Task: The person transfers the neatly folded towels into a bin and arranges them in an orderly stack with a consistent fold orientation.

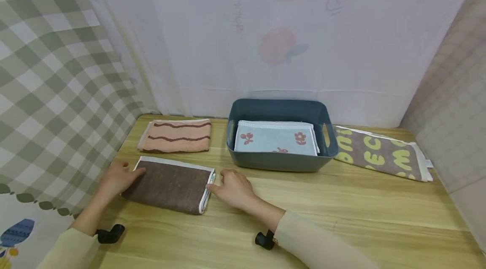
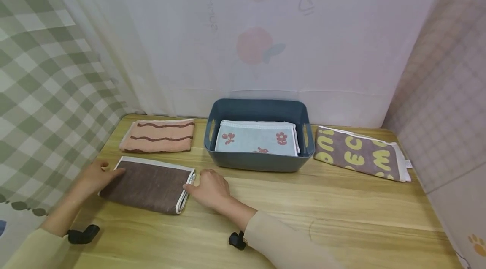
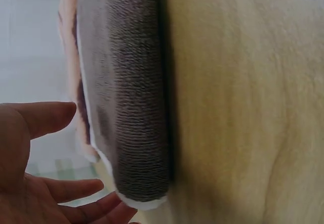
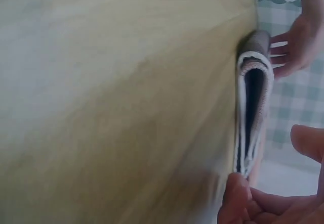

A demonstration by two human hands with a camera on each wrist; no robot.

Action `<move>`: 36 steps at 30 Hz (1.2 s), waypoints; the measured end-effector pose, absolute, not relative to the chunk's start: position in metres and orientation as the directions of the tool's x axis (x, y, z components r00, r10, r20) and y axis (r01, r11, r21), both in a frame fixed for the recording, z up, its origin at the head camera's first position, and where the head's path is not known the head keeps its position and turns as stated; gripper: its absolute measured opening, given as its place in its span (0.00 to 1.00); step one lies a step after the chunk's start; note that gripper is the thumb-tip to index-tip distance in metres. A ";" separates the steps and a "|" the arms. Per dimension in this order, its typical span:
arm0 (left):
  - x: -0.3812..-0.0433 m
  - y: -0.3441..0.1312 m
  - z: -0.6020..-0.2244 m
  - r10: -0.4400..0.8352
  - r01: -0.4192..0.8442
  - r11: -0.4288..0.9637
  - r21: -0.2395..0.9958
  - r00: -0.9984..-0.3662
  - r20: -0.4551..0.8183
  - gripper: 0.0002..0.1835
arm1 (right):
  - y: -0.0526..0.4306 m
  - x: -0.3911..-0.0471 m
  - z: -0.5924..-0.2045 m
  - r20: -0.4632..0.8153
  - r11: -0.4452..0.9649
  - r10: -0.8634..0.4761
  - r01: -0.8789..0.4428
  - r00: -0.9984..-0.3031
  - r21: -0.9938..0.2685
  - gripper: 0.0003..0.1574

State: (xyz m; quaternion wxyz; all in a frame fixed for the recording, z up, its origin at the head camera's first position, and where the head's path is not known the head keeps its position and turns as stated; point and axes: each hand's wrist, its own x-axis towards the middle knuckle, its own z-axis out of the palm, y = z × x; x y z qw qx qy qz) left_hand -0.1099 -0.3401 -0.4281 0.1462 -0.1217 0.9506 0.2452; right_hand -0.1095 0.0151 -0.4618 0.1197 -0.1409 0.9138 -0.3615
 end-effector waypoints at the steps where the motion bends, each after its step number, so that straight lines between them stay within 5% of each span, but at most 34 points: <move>1: -0.110 -0.340 -0.429 -0.159 -0.304 0.854 0.423 -0.925 -0.345 0.49 | 0.012 -0.109 -0.463 -0.118 0.714 -0.338 -0.172 -0.934 -0.679 0.31; 10: -0.113 -0.344 -0.437 -0.134 -0.287 0.872 0.396 -0.919 -0.371 0.49 | -0.007 -0.103 -0.470 -0.090 0.776 -0.304 -0.192 -0.948 -0.601 0.34; 15: -0.114 -0.340 -0.435 -0.136 -0.278 0.856 0.435 -0.934 -0.331 0.32 | -0.015 -0.101 -0.472 -0.062 0.808 -0.314 -0.233 -0.947 -0.541 0.35; 20: -0.114 -0.332 -0.440 -0.135 -0.349 0.718 0.603 -0.919 -0.372 0.20 | -0.022 -0.092 -0.472 -0.024 0.806 -0.343 -0.282 -0.939 -0.520 0.29; 25: -0.116 -0.327 -0.445 -0.125 -0.379 0.636 0.673 -0.910 -0.394 0.25 | -0.024 -0.085 -0.470 0.004 0.729 -0.345 -0.271 -0.938 -0.628 0.22; 31: -0.116 -0.330 -0.446 -0.102 -0.380 0.622 0.684 -0.906 -0.410 0.31 | -0.024 -0.086 -0.466 -0.097 0.479 -0.304 -0.064 -0.948 -0.875 0.14; 36: -0.115 -0.333 -0.444 -0.099 -0.408 0.578 0.706 -0.894 -0.436 0.32 | -0.024 -0.088 -0.464 -0.186 0.324 -0.220 0.108 -0.958 -0.940 0.39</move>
